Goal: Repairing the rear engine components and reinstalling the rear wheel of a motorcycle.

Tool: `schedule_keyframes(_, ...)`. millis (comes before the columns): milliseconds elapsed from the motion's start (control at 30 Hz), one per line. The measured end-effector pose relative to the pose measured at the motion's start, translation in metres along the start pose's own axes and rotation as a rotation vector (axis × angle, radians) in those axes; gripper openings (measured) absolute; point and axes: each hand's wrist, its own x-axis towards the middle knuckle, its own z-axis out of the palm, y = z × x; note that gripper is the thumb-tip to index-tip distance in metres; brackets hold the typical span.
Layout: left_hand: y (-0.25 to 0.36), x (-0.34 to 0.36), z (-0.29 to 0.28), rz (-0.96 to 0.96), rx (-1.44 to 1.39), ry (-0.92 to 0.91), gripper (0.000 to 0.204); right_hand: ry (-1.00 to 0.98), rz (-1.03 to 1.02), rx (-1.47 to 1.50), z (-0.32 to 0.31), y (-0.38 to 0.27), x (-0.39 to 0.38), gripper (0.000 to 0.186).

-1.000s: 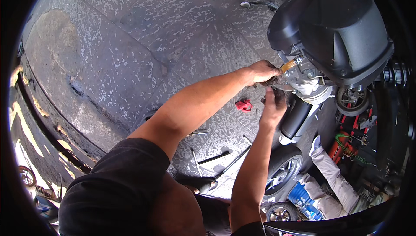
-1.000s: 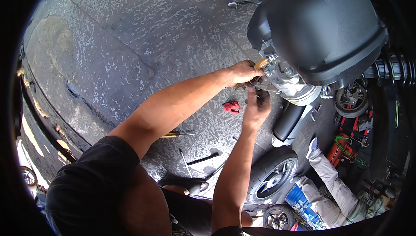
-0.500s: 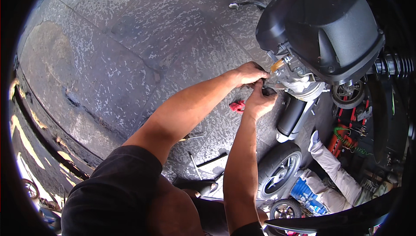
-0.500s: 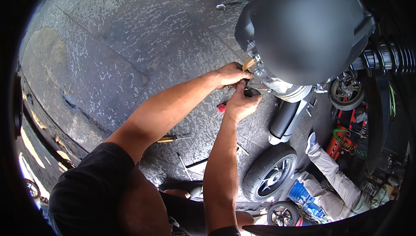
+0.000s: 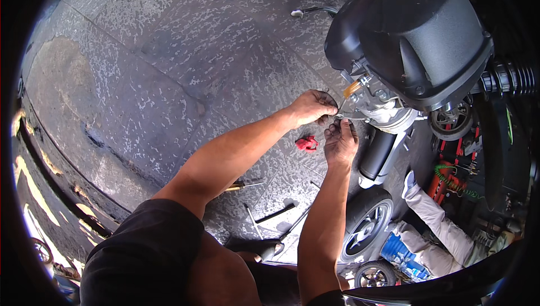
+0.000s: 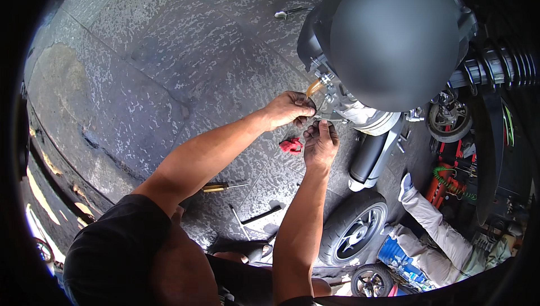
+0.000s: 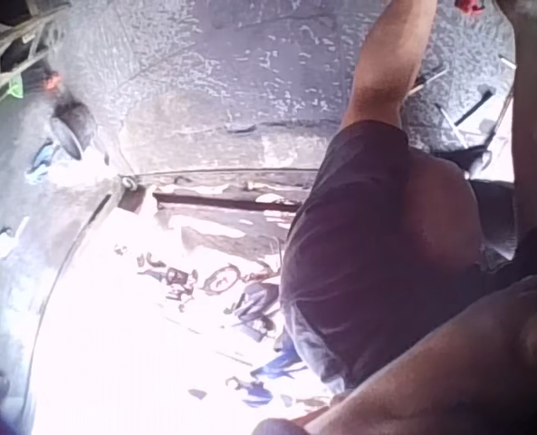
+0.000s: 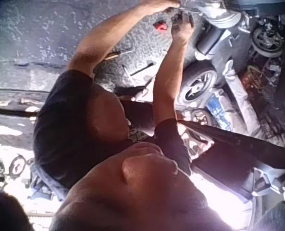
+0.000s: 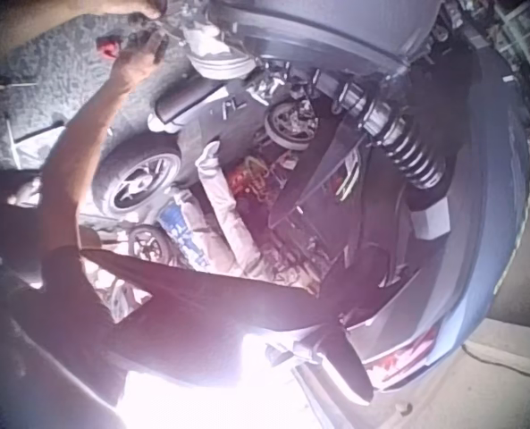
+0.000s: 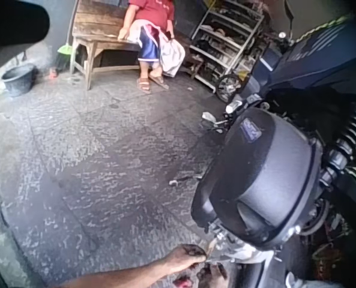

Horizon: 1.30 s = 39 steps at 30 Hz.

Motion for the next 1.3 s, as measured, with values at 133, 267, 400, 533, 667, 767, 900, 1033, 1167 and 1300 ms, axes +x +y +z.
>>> schedule_keyframes(133,-0.001,-0.004,-0.004,0.000,-0.028,-0.010,0.012,-0.077,-0.078,-0.124,0.001,0.000,-0.001,0.016)
schedule_keyframes(267,0.000,-0.005,-0.003,-0.077,-0.119,-0.012,0.014,-0.075,-0.123,-0.197,0.004,0.001,-0.001,0.017)
schedule_keyframes(400,-0.001,-0.005,-0.003,-0.188,-0.243,-0.046,0.014,-0.049,-0.150,-0.166,0.009,0.003,-0.002,0.016)
schedule_keyframes(533,-0.003,-0.004,-0.004,-0.202,-0.271,-0.075,0.014,-0.011,-0.198,-0.213,0.012,0.004,-0.003,0.017)
schedule_keyframes(667,-0.005,-0.004,-0.004,-0.189,-0.286,-0.077,0.015,-0.022,-0.211,-0.229,0.013,0.006,-0.002,0.019)
schedule_keyframes(767,-0.006,-0.004,-0.004,-0.182,-0.295,-0.083,0.015,-0.025,-0.223,-0.269,0.012,0.004,-0.002,0.020)
schedule_keyframes(900,-0.008,-0.004,-0.006,-0.182,-0.304,-0.098,0.013,-0.034,-0.249,-0.416,0.008,0.003,0.002,0.021)
schedule_keyframes(1033,-0.006,-0.004,-0.006,-0.200,-0.284,-0.104,0.012,-0.050,-0.305,-0.510,0.007,0.000,-0.001,0.022)
schedule_keyframes(1167,-0.004,-0.002,-0.007,-0.172,-0.217,-0.074,0.011,-0.053,-0.315,-0.458,0.008,0.002,-0.005,0.022)
schedule_keyframes(1300,-0.002,-0.003,-0.004,-0.165,-0.168,-0.041,0.011,-0.086,-0.247,-0.287,0.009,-0.001,-0.005,0.020)
